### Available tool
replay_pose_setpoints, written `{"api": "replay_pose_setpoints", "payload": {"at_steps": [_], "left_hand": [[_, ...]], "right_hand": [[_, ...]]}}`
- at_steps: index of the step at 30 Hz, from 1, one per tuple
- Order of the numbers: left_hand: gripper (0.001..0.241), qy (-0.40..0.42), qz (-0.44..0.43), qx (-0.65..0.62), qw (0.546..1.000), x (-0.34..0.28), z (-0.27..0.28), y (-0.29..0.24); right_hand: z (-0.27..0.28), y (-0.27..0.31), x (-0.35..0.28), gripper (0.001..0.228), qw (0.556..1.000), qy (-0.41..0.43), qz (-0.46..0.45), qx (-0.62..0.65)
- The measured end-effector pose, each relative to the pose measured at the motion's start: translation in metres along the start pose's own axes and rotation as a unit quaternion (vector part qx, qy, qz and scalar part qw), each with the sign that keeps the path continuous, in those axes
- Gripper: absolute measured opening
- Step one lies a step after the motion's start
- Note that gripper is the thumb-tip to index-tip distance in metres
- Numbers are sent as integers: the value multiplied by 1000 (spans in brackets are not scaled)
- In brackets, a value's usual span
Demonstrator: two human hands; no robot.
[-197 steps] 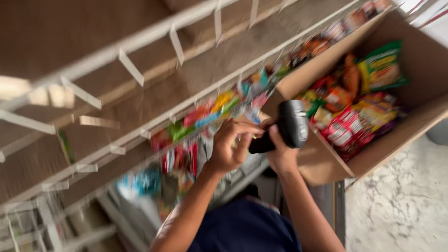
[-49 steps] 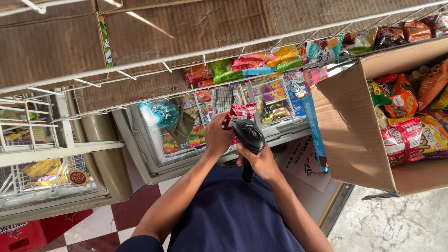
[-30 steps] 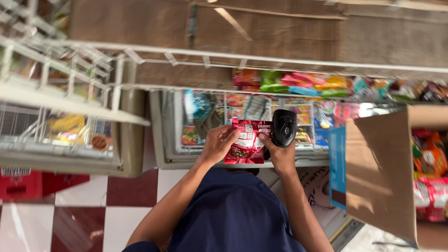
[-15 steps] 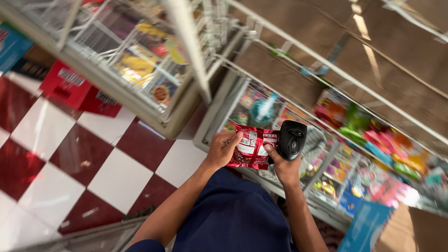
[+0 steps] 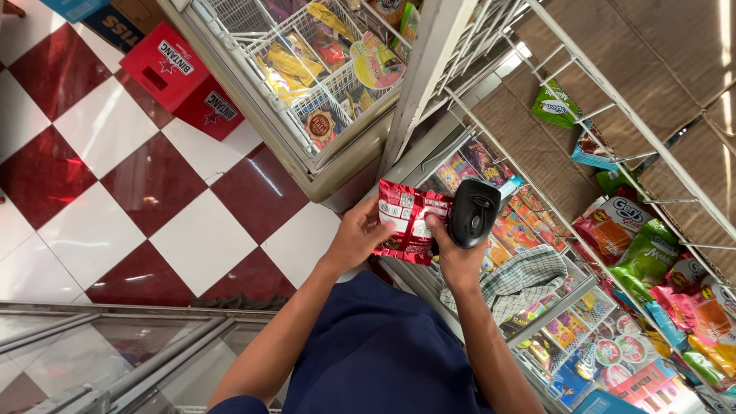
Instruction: The person scans snacks with a handheld scanner and places them into a cardboard box.
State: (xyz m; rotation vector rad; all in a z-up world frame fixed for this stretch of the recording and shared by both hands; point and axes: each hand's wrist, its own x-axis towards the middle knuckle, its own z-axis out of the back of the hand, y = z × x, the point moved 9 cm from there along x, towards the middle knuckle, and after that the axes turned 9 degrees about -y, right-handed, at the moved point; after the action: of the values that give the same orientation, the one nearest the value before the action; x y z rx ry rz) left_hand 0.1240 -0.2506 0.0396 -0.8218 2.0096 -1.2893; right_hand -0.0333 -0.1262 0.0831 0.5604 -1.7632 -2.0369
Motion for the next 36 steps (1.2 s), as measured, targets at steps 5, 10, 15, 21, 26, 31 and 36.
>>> {"api": "replay_pose_setpoints", "payload": {"at_steps": [5,10,15,21,26,31,36], "left_hand": [[43,35,-5,-4,999,-4,-6,-7],[42,49,-11,-34,998,-1,-8,-3],[62,85,32,16,996,-3,-17,1],[51,178,147,23,973,-18,-42,48],[49,186,230,108,949,-26,-60,99],[48,176,177,131,959,-33,-82,136],[51,108,191,146,965,-46,-88,169]], "right_hand": [[-9,5,3,26,999,8,-7,31],[-4,0,2,27,1000,-4,-7,5],[12,-13,-1,20,999,-4,32,-15],[78,-49,-26,21,995,-52,78,42],[168,-104,-42,34,960,-207,12,-189],[201,-138,-45,59,847,-205,147,-469],[203,-195,-47,66,841,-118,40,-526]]}}
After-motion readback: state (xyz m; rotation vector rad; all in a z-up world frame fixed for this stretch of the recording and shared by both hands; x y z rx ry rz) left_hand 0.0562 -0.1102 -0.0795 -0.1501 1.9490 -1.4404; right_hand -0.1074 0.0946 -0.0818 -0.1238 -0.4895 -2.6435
